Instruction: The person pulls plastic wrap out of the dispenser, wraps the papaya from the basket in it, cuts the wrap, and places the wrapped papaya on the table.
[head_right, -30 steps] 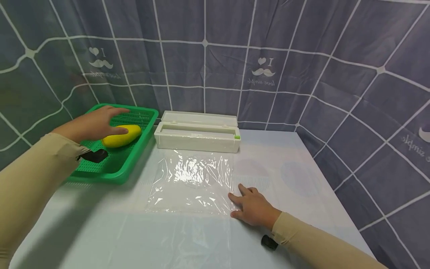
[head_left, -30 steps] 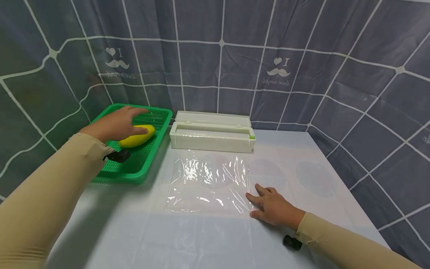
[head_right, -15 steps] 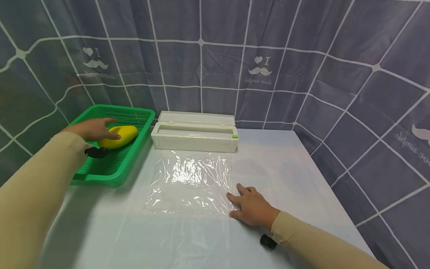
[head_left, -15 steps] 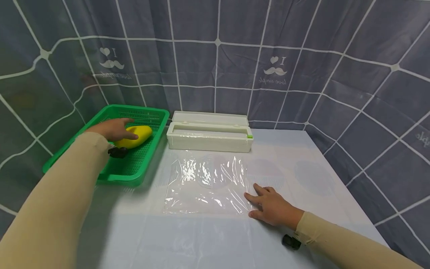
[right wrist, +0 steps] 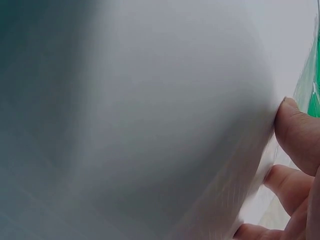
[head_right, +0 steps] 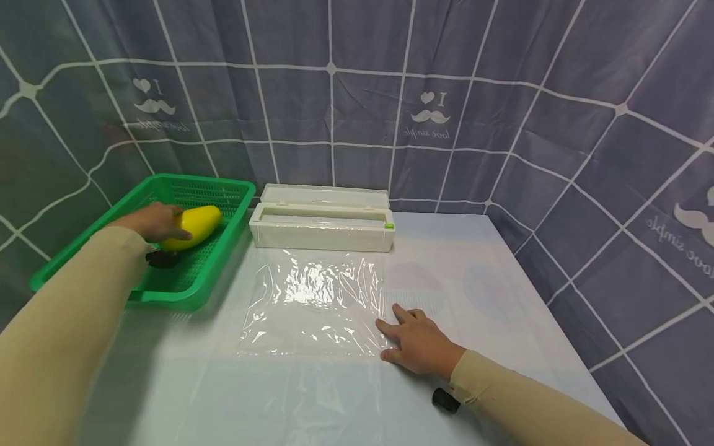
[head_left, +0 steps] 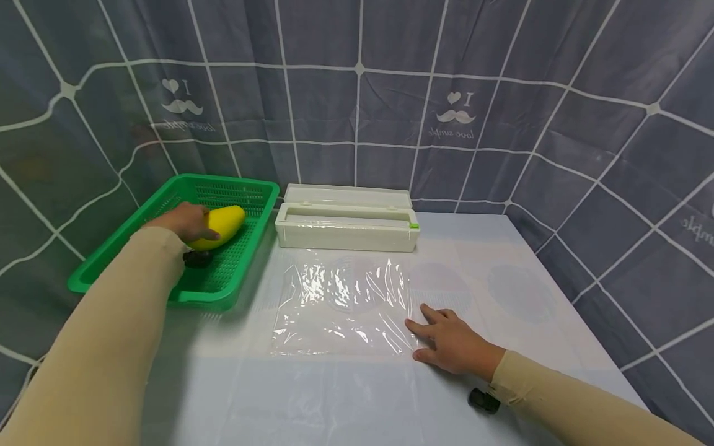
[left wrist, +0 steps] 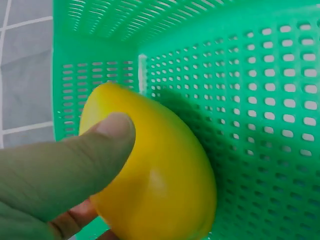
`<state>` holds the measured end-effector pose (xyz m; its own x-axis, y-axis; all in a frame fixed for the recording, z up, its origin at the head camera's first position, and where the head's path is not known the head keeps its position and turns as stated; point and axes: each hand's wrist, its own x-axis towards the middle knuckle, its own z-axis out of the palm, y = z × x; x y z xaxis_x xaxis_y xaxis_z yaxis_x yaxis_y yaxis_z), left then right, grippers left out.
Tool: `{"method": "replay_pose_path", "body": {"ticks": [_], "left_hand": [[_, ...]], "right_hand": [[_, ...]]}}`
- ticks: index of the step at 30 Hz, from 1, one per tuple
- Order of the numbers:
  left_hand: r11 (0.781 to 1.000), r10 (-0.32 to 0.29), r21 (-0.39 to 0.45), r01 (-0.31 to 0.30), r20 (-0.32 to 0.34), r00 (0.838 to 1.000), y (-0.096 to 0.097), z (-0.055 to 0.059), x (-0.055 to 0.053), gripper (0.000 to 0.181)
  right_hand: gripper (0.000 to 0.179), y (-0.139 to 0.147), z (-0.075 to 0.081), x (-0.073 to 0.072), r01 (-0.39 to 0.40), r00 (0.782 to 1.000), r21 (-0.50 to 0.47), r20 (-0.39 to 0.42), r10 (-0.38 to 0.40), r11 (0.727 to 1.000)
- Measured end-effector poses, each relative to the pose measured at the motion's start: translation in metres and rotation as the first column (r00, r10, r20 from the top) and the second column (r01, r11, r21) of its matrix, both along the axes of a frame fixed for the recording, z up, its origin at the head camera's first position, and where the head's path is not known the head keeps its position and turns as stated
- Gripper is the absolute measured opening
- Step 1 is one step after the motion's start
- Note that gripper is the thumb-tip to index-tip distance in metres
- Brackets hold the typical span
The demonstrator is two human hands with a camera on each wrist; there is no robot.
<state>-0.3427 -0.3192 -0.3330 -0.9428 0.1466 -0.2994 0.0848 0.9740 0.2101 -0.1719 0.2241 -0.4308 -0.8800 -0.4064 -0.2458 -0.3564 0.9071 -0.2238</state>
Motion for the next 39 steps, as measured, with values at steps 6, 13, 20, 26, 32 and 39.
{"method": "replay_pose_path", "body": {"ticks": [6, 13, 20, 26, 32, 39], "left_hand": [[0.995, 0.065, 0.074, -0.066, 0.008, 0.998, -0.002, -0.010, -0.003, 0.083], [0.985, 0.106, 0.129, -0.111, 0.047, 0.993, 0.003, -0.011, 0.000, 0.084], [0.985, 0.125, 0.118, -0.129, 0.041, 0.991, 0.003, -0.011, 0.000, 0.083], [0.985, 0.115, 0.124, -0.117, 0.023, 0.993, 0.001, -0.013, 0.000, 0.082], [0.988, 0.100, 0.120, -0.100, 0.010, 0.995, 0.000, -0.014, 0.000, 0.083], [0.996, 0.053, 0.070, -0.053, -0.002, 0.999, -0.004, -0.018, -0.004, 0.088]], "right_hand": [[0.066, 0.000, 0.000, -0.001, -0.001, 1.000, 0.004, 0.000, 0.001, 1.000], [0.066, 0.001, -0.001, 0.000, -0.003, 1.000, 0.004, 0.000, 0.003, 1.000], [0.066, 0.002, -0.001, 0.000, -0.014, 1.000, -0.004, -0.010, 0.014, 1.000], [0.065, 0.002, -0.002, 0.000, -0.021, 1.000, 0.002, -0.019, 0.021, 1.000], [0.066, 0.004, -0.003, -0.001, -0.019, 1.000, -0.004, -0.008, 0.018, 1.000], [0.065, 0.004, -0.002, 0.000, -0.022, 1.000, -0.012, -0.002, 0.022, 1.000]]}}
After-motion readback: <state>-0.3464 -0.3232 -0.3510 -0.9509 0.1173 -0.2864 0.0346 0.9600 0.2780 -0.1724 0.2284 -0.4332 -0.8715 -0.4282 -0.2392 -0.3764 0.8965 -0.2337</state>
